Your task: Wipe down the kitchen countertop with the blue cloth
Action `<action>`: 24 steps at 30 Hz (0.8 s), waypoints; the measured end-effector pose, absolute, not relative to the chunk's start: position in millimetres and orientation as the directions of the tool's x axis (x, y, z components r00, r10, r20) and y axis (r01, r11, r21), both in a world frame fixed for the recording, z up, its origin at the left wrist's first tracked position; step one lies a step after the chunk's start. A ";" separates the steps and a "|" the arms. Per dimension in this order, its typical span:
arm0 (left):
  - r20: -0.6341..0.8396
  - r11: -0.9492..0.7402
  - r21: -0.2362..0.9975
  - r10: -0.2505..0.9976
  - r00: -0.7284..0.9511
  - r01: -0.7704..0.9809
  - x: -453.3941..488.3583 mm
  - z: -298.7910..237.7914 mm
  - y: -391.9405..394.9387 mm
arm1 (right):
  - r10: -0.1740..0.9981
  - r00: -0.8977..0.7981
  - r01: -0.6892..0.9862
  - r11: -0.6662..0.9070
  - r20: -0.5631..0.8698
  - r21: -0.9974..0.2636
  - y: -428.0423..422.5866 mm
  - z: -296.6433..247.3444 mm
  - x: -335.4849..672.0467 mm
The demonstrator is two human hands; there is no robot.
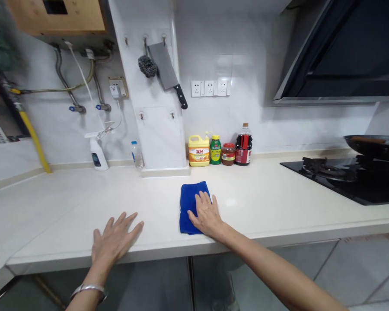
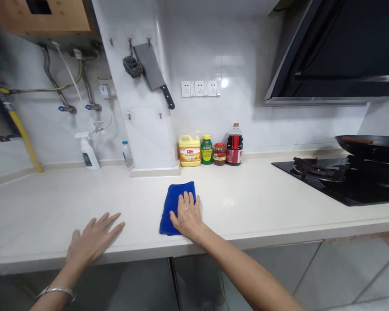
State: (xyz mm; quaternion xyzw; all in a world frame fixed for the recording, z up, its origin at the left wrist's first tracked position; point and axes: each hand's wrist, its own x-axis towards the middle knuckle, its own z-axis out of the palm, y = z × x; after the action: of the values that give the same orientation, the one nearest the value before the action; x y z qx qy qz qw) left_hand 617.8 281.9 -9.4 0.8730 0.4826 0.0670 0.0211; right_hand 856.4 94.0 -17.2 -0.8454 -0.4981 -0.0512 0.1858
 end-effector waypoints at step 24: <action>0.050 -0.494 0.079 0.870 0.491 0.866 621.7 -11.0 279.9 | 0.990 0.139 0.962 -0.136 -0.005 -0.237 138.2 -9.1 880.1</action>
State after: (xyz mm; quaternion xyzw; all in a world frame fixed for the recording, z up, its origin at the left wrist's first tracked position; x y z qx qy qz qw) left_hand 621.7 279.9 -11.0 0.8632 0.5027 0.0417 0.0216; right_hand 880.1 138.2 -9.1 -0.7493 -0.6514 0.0801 0.0883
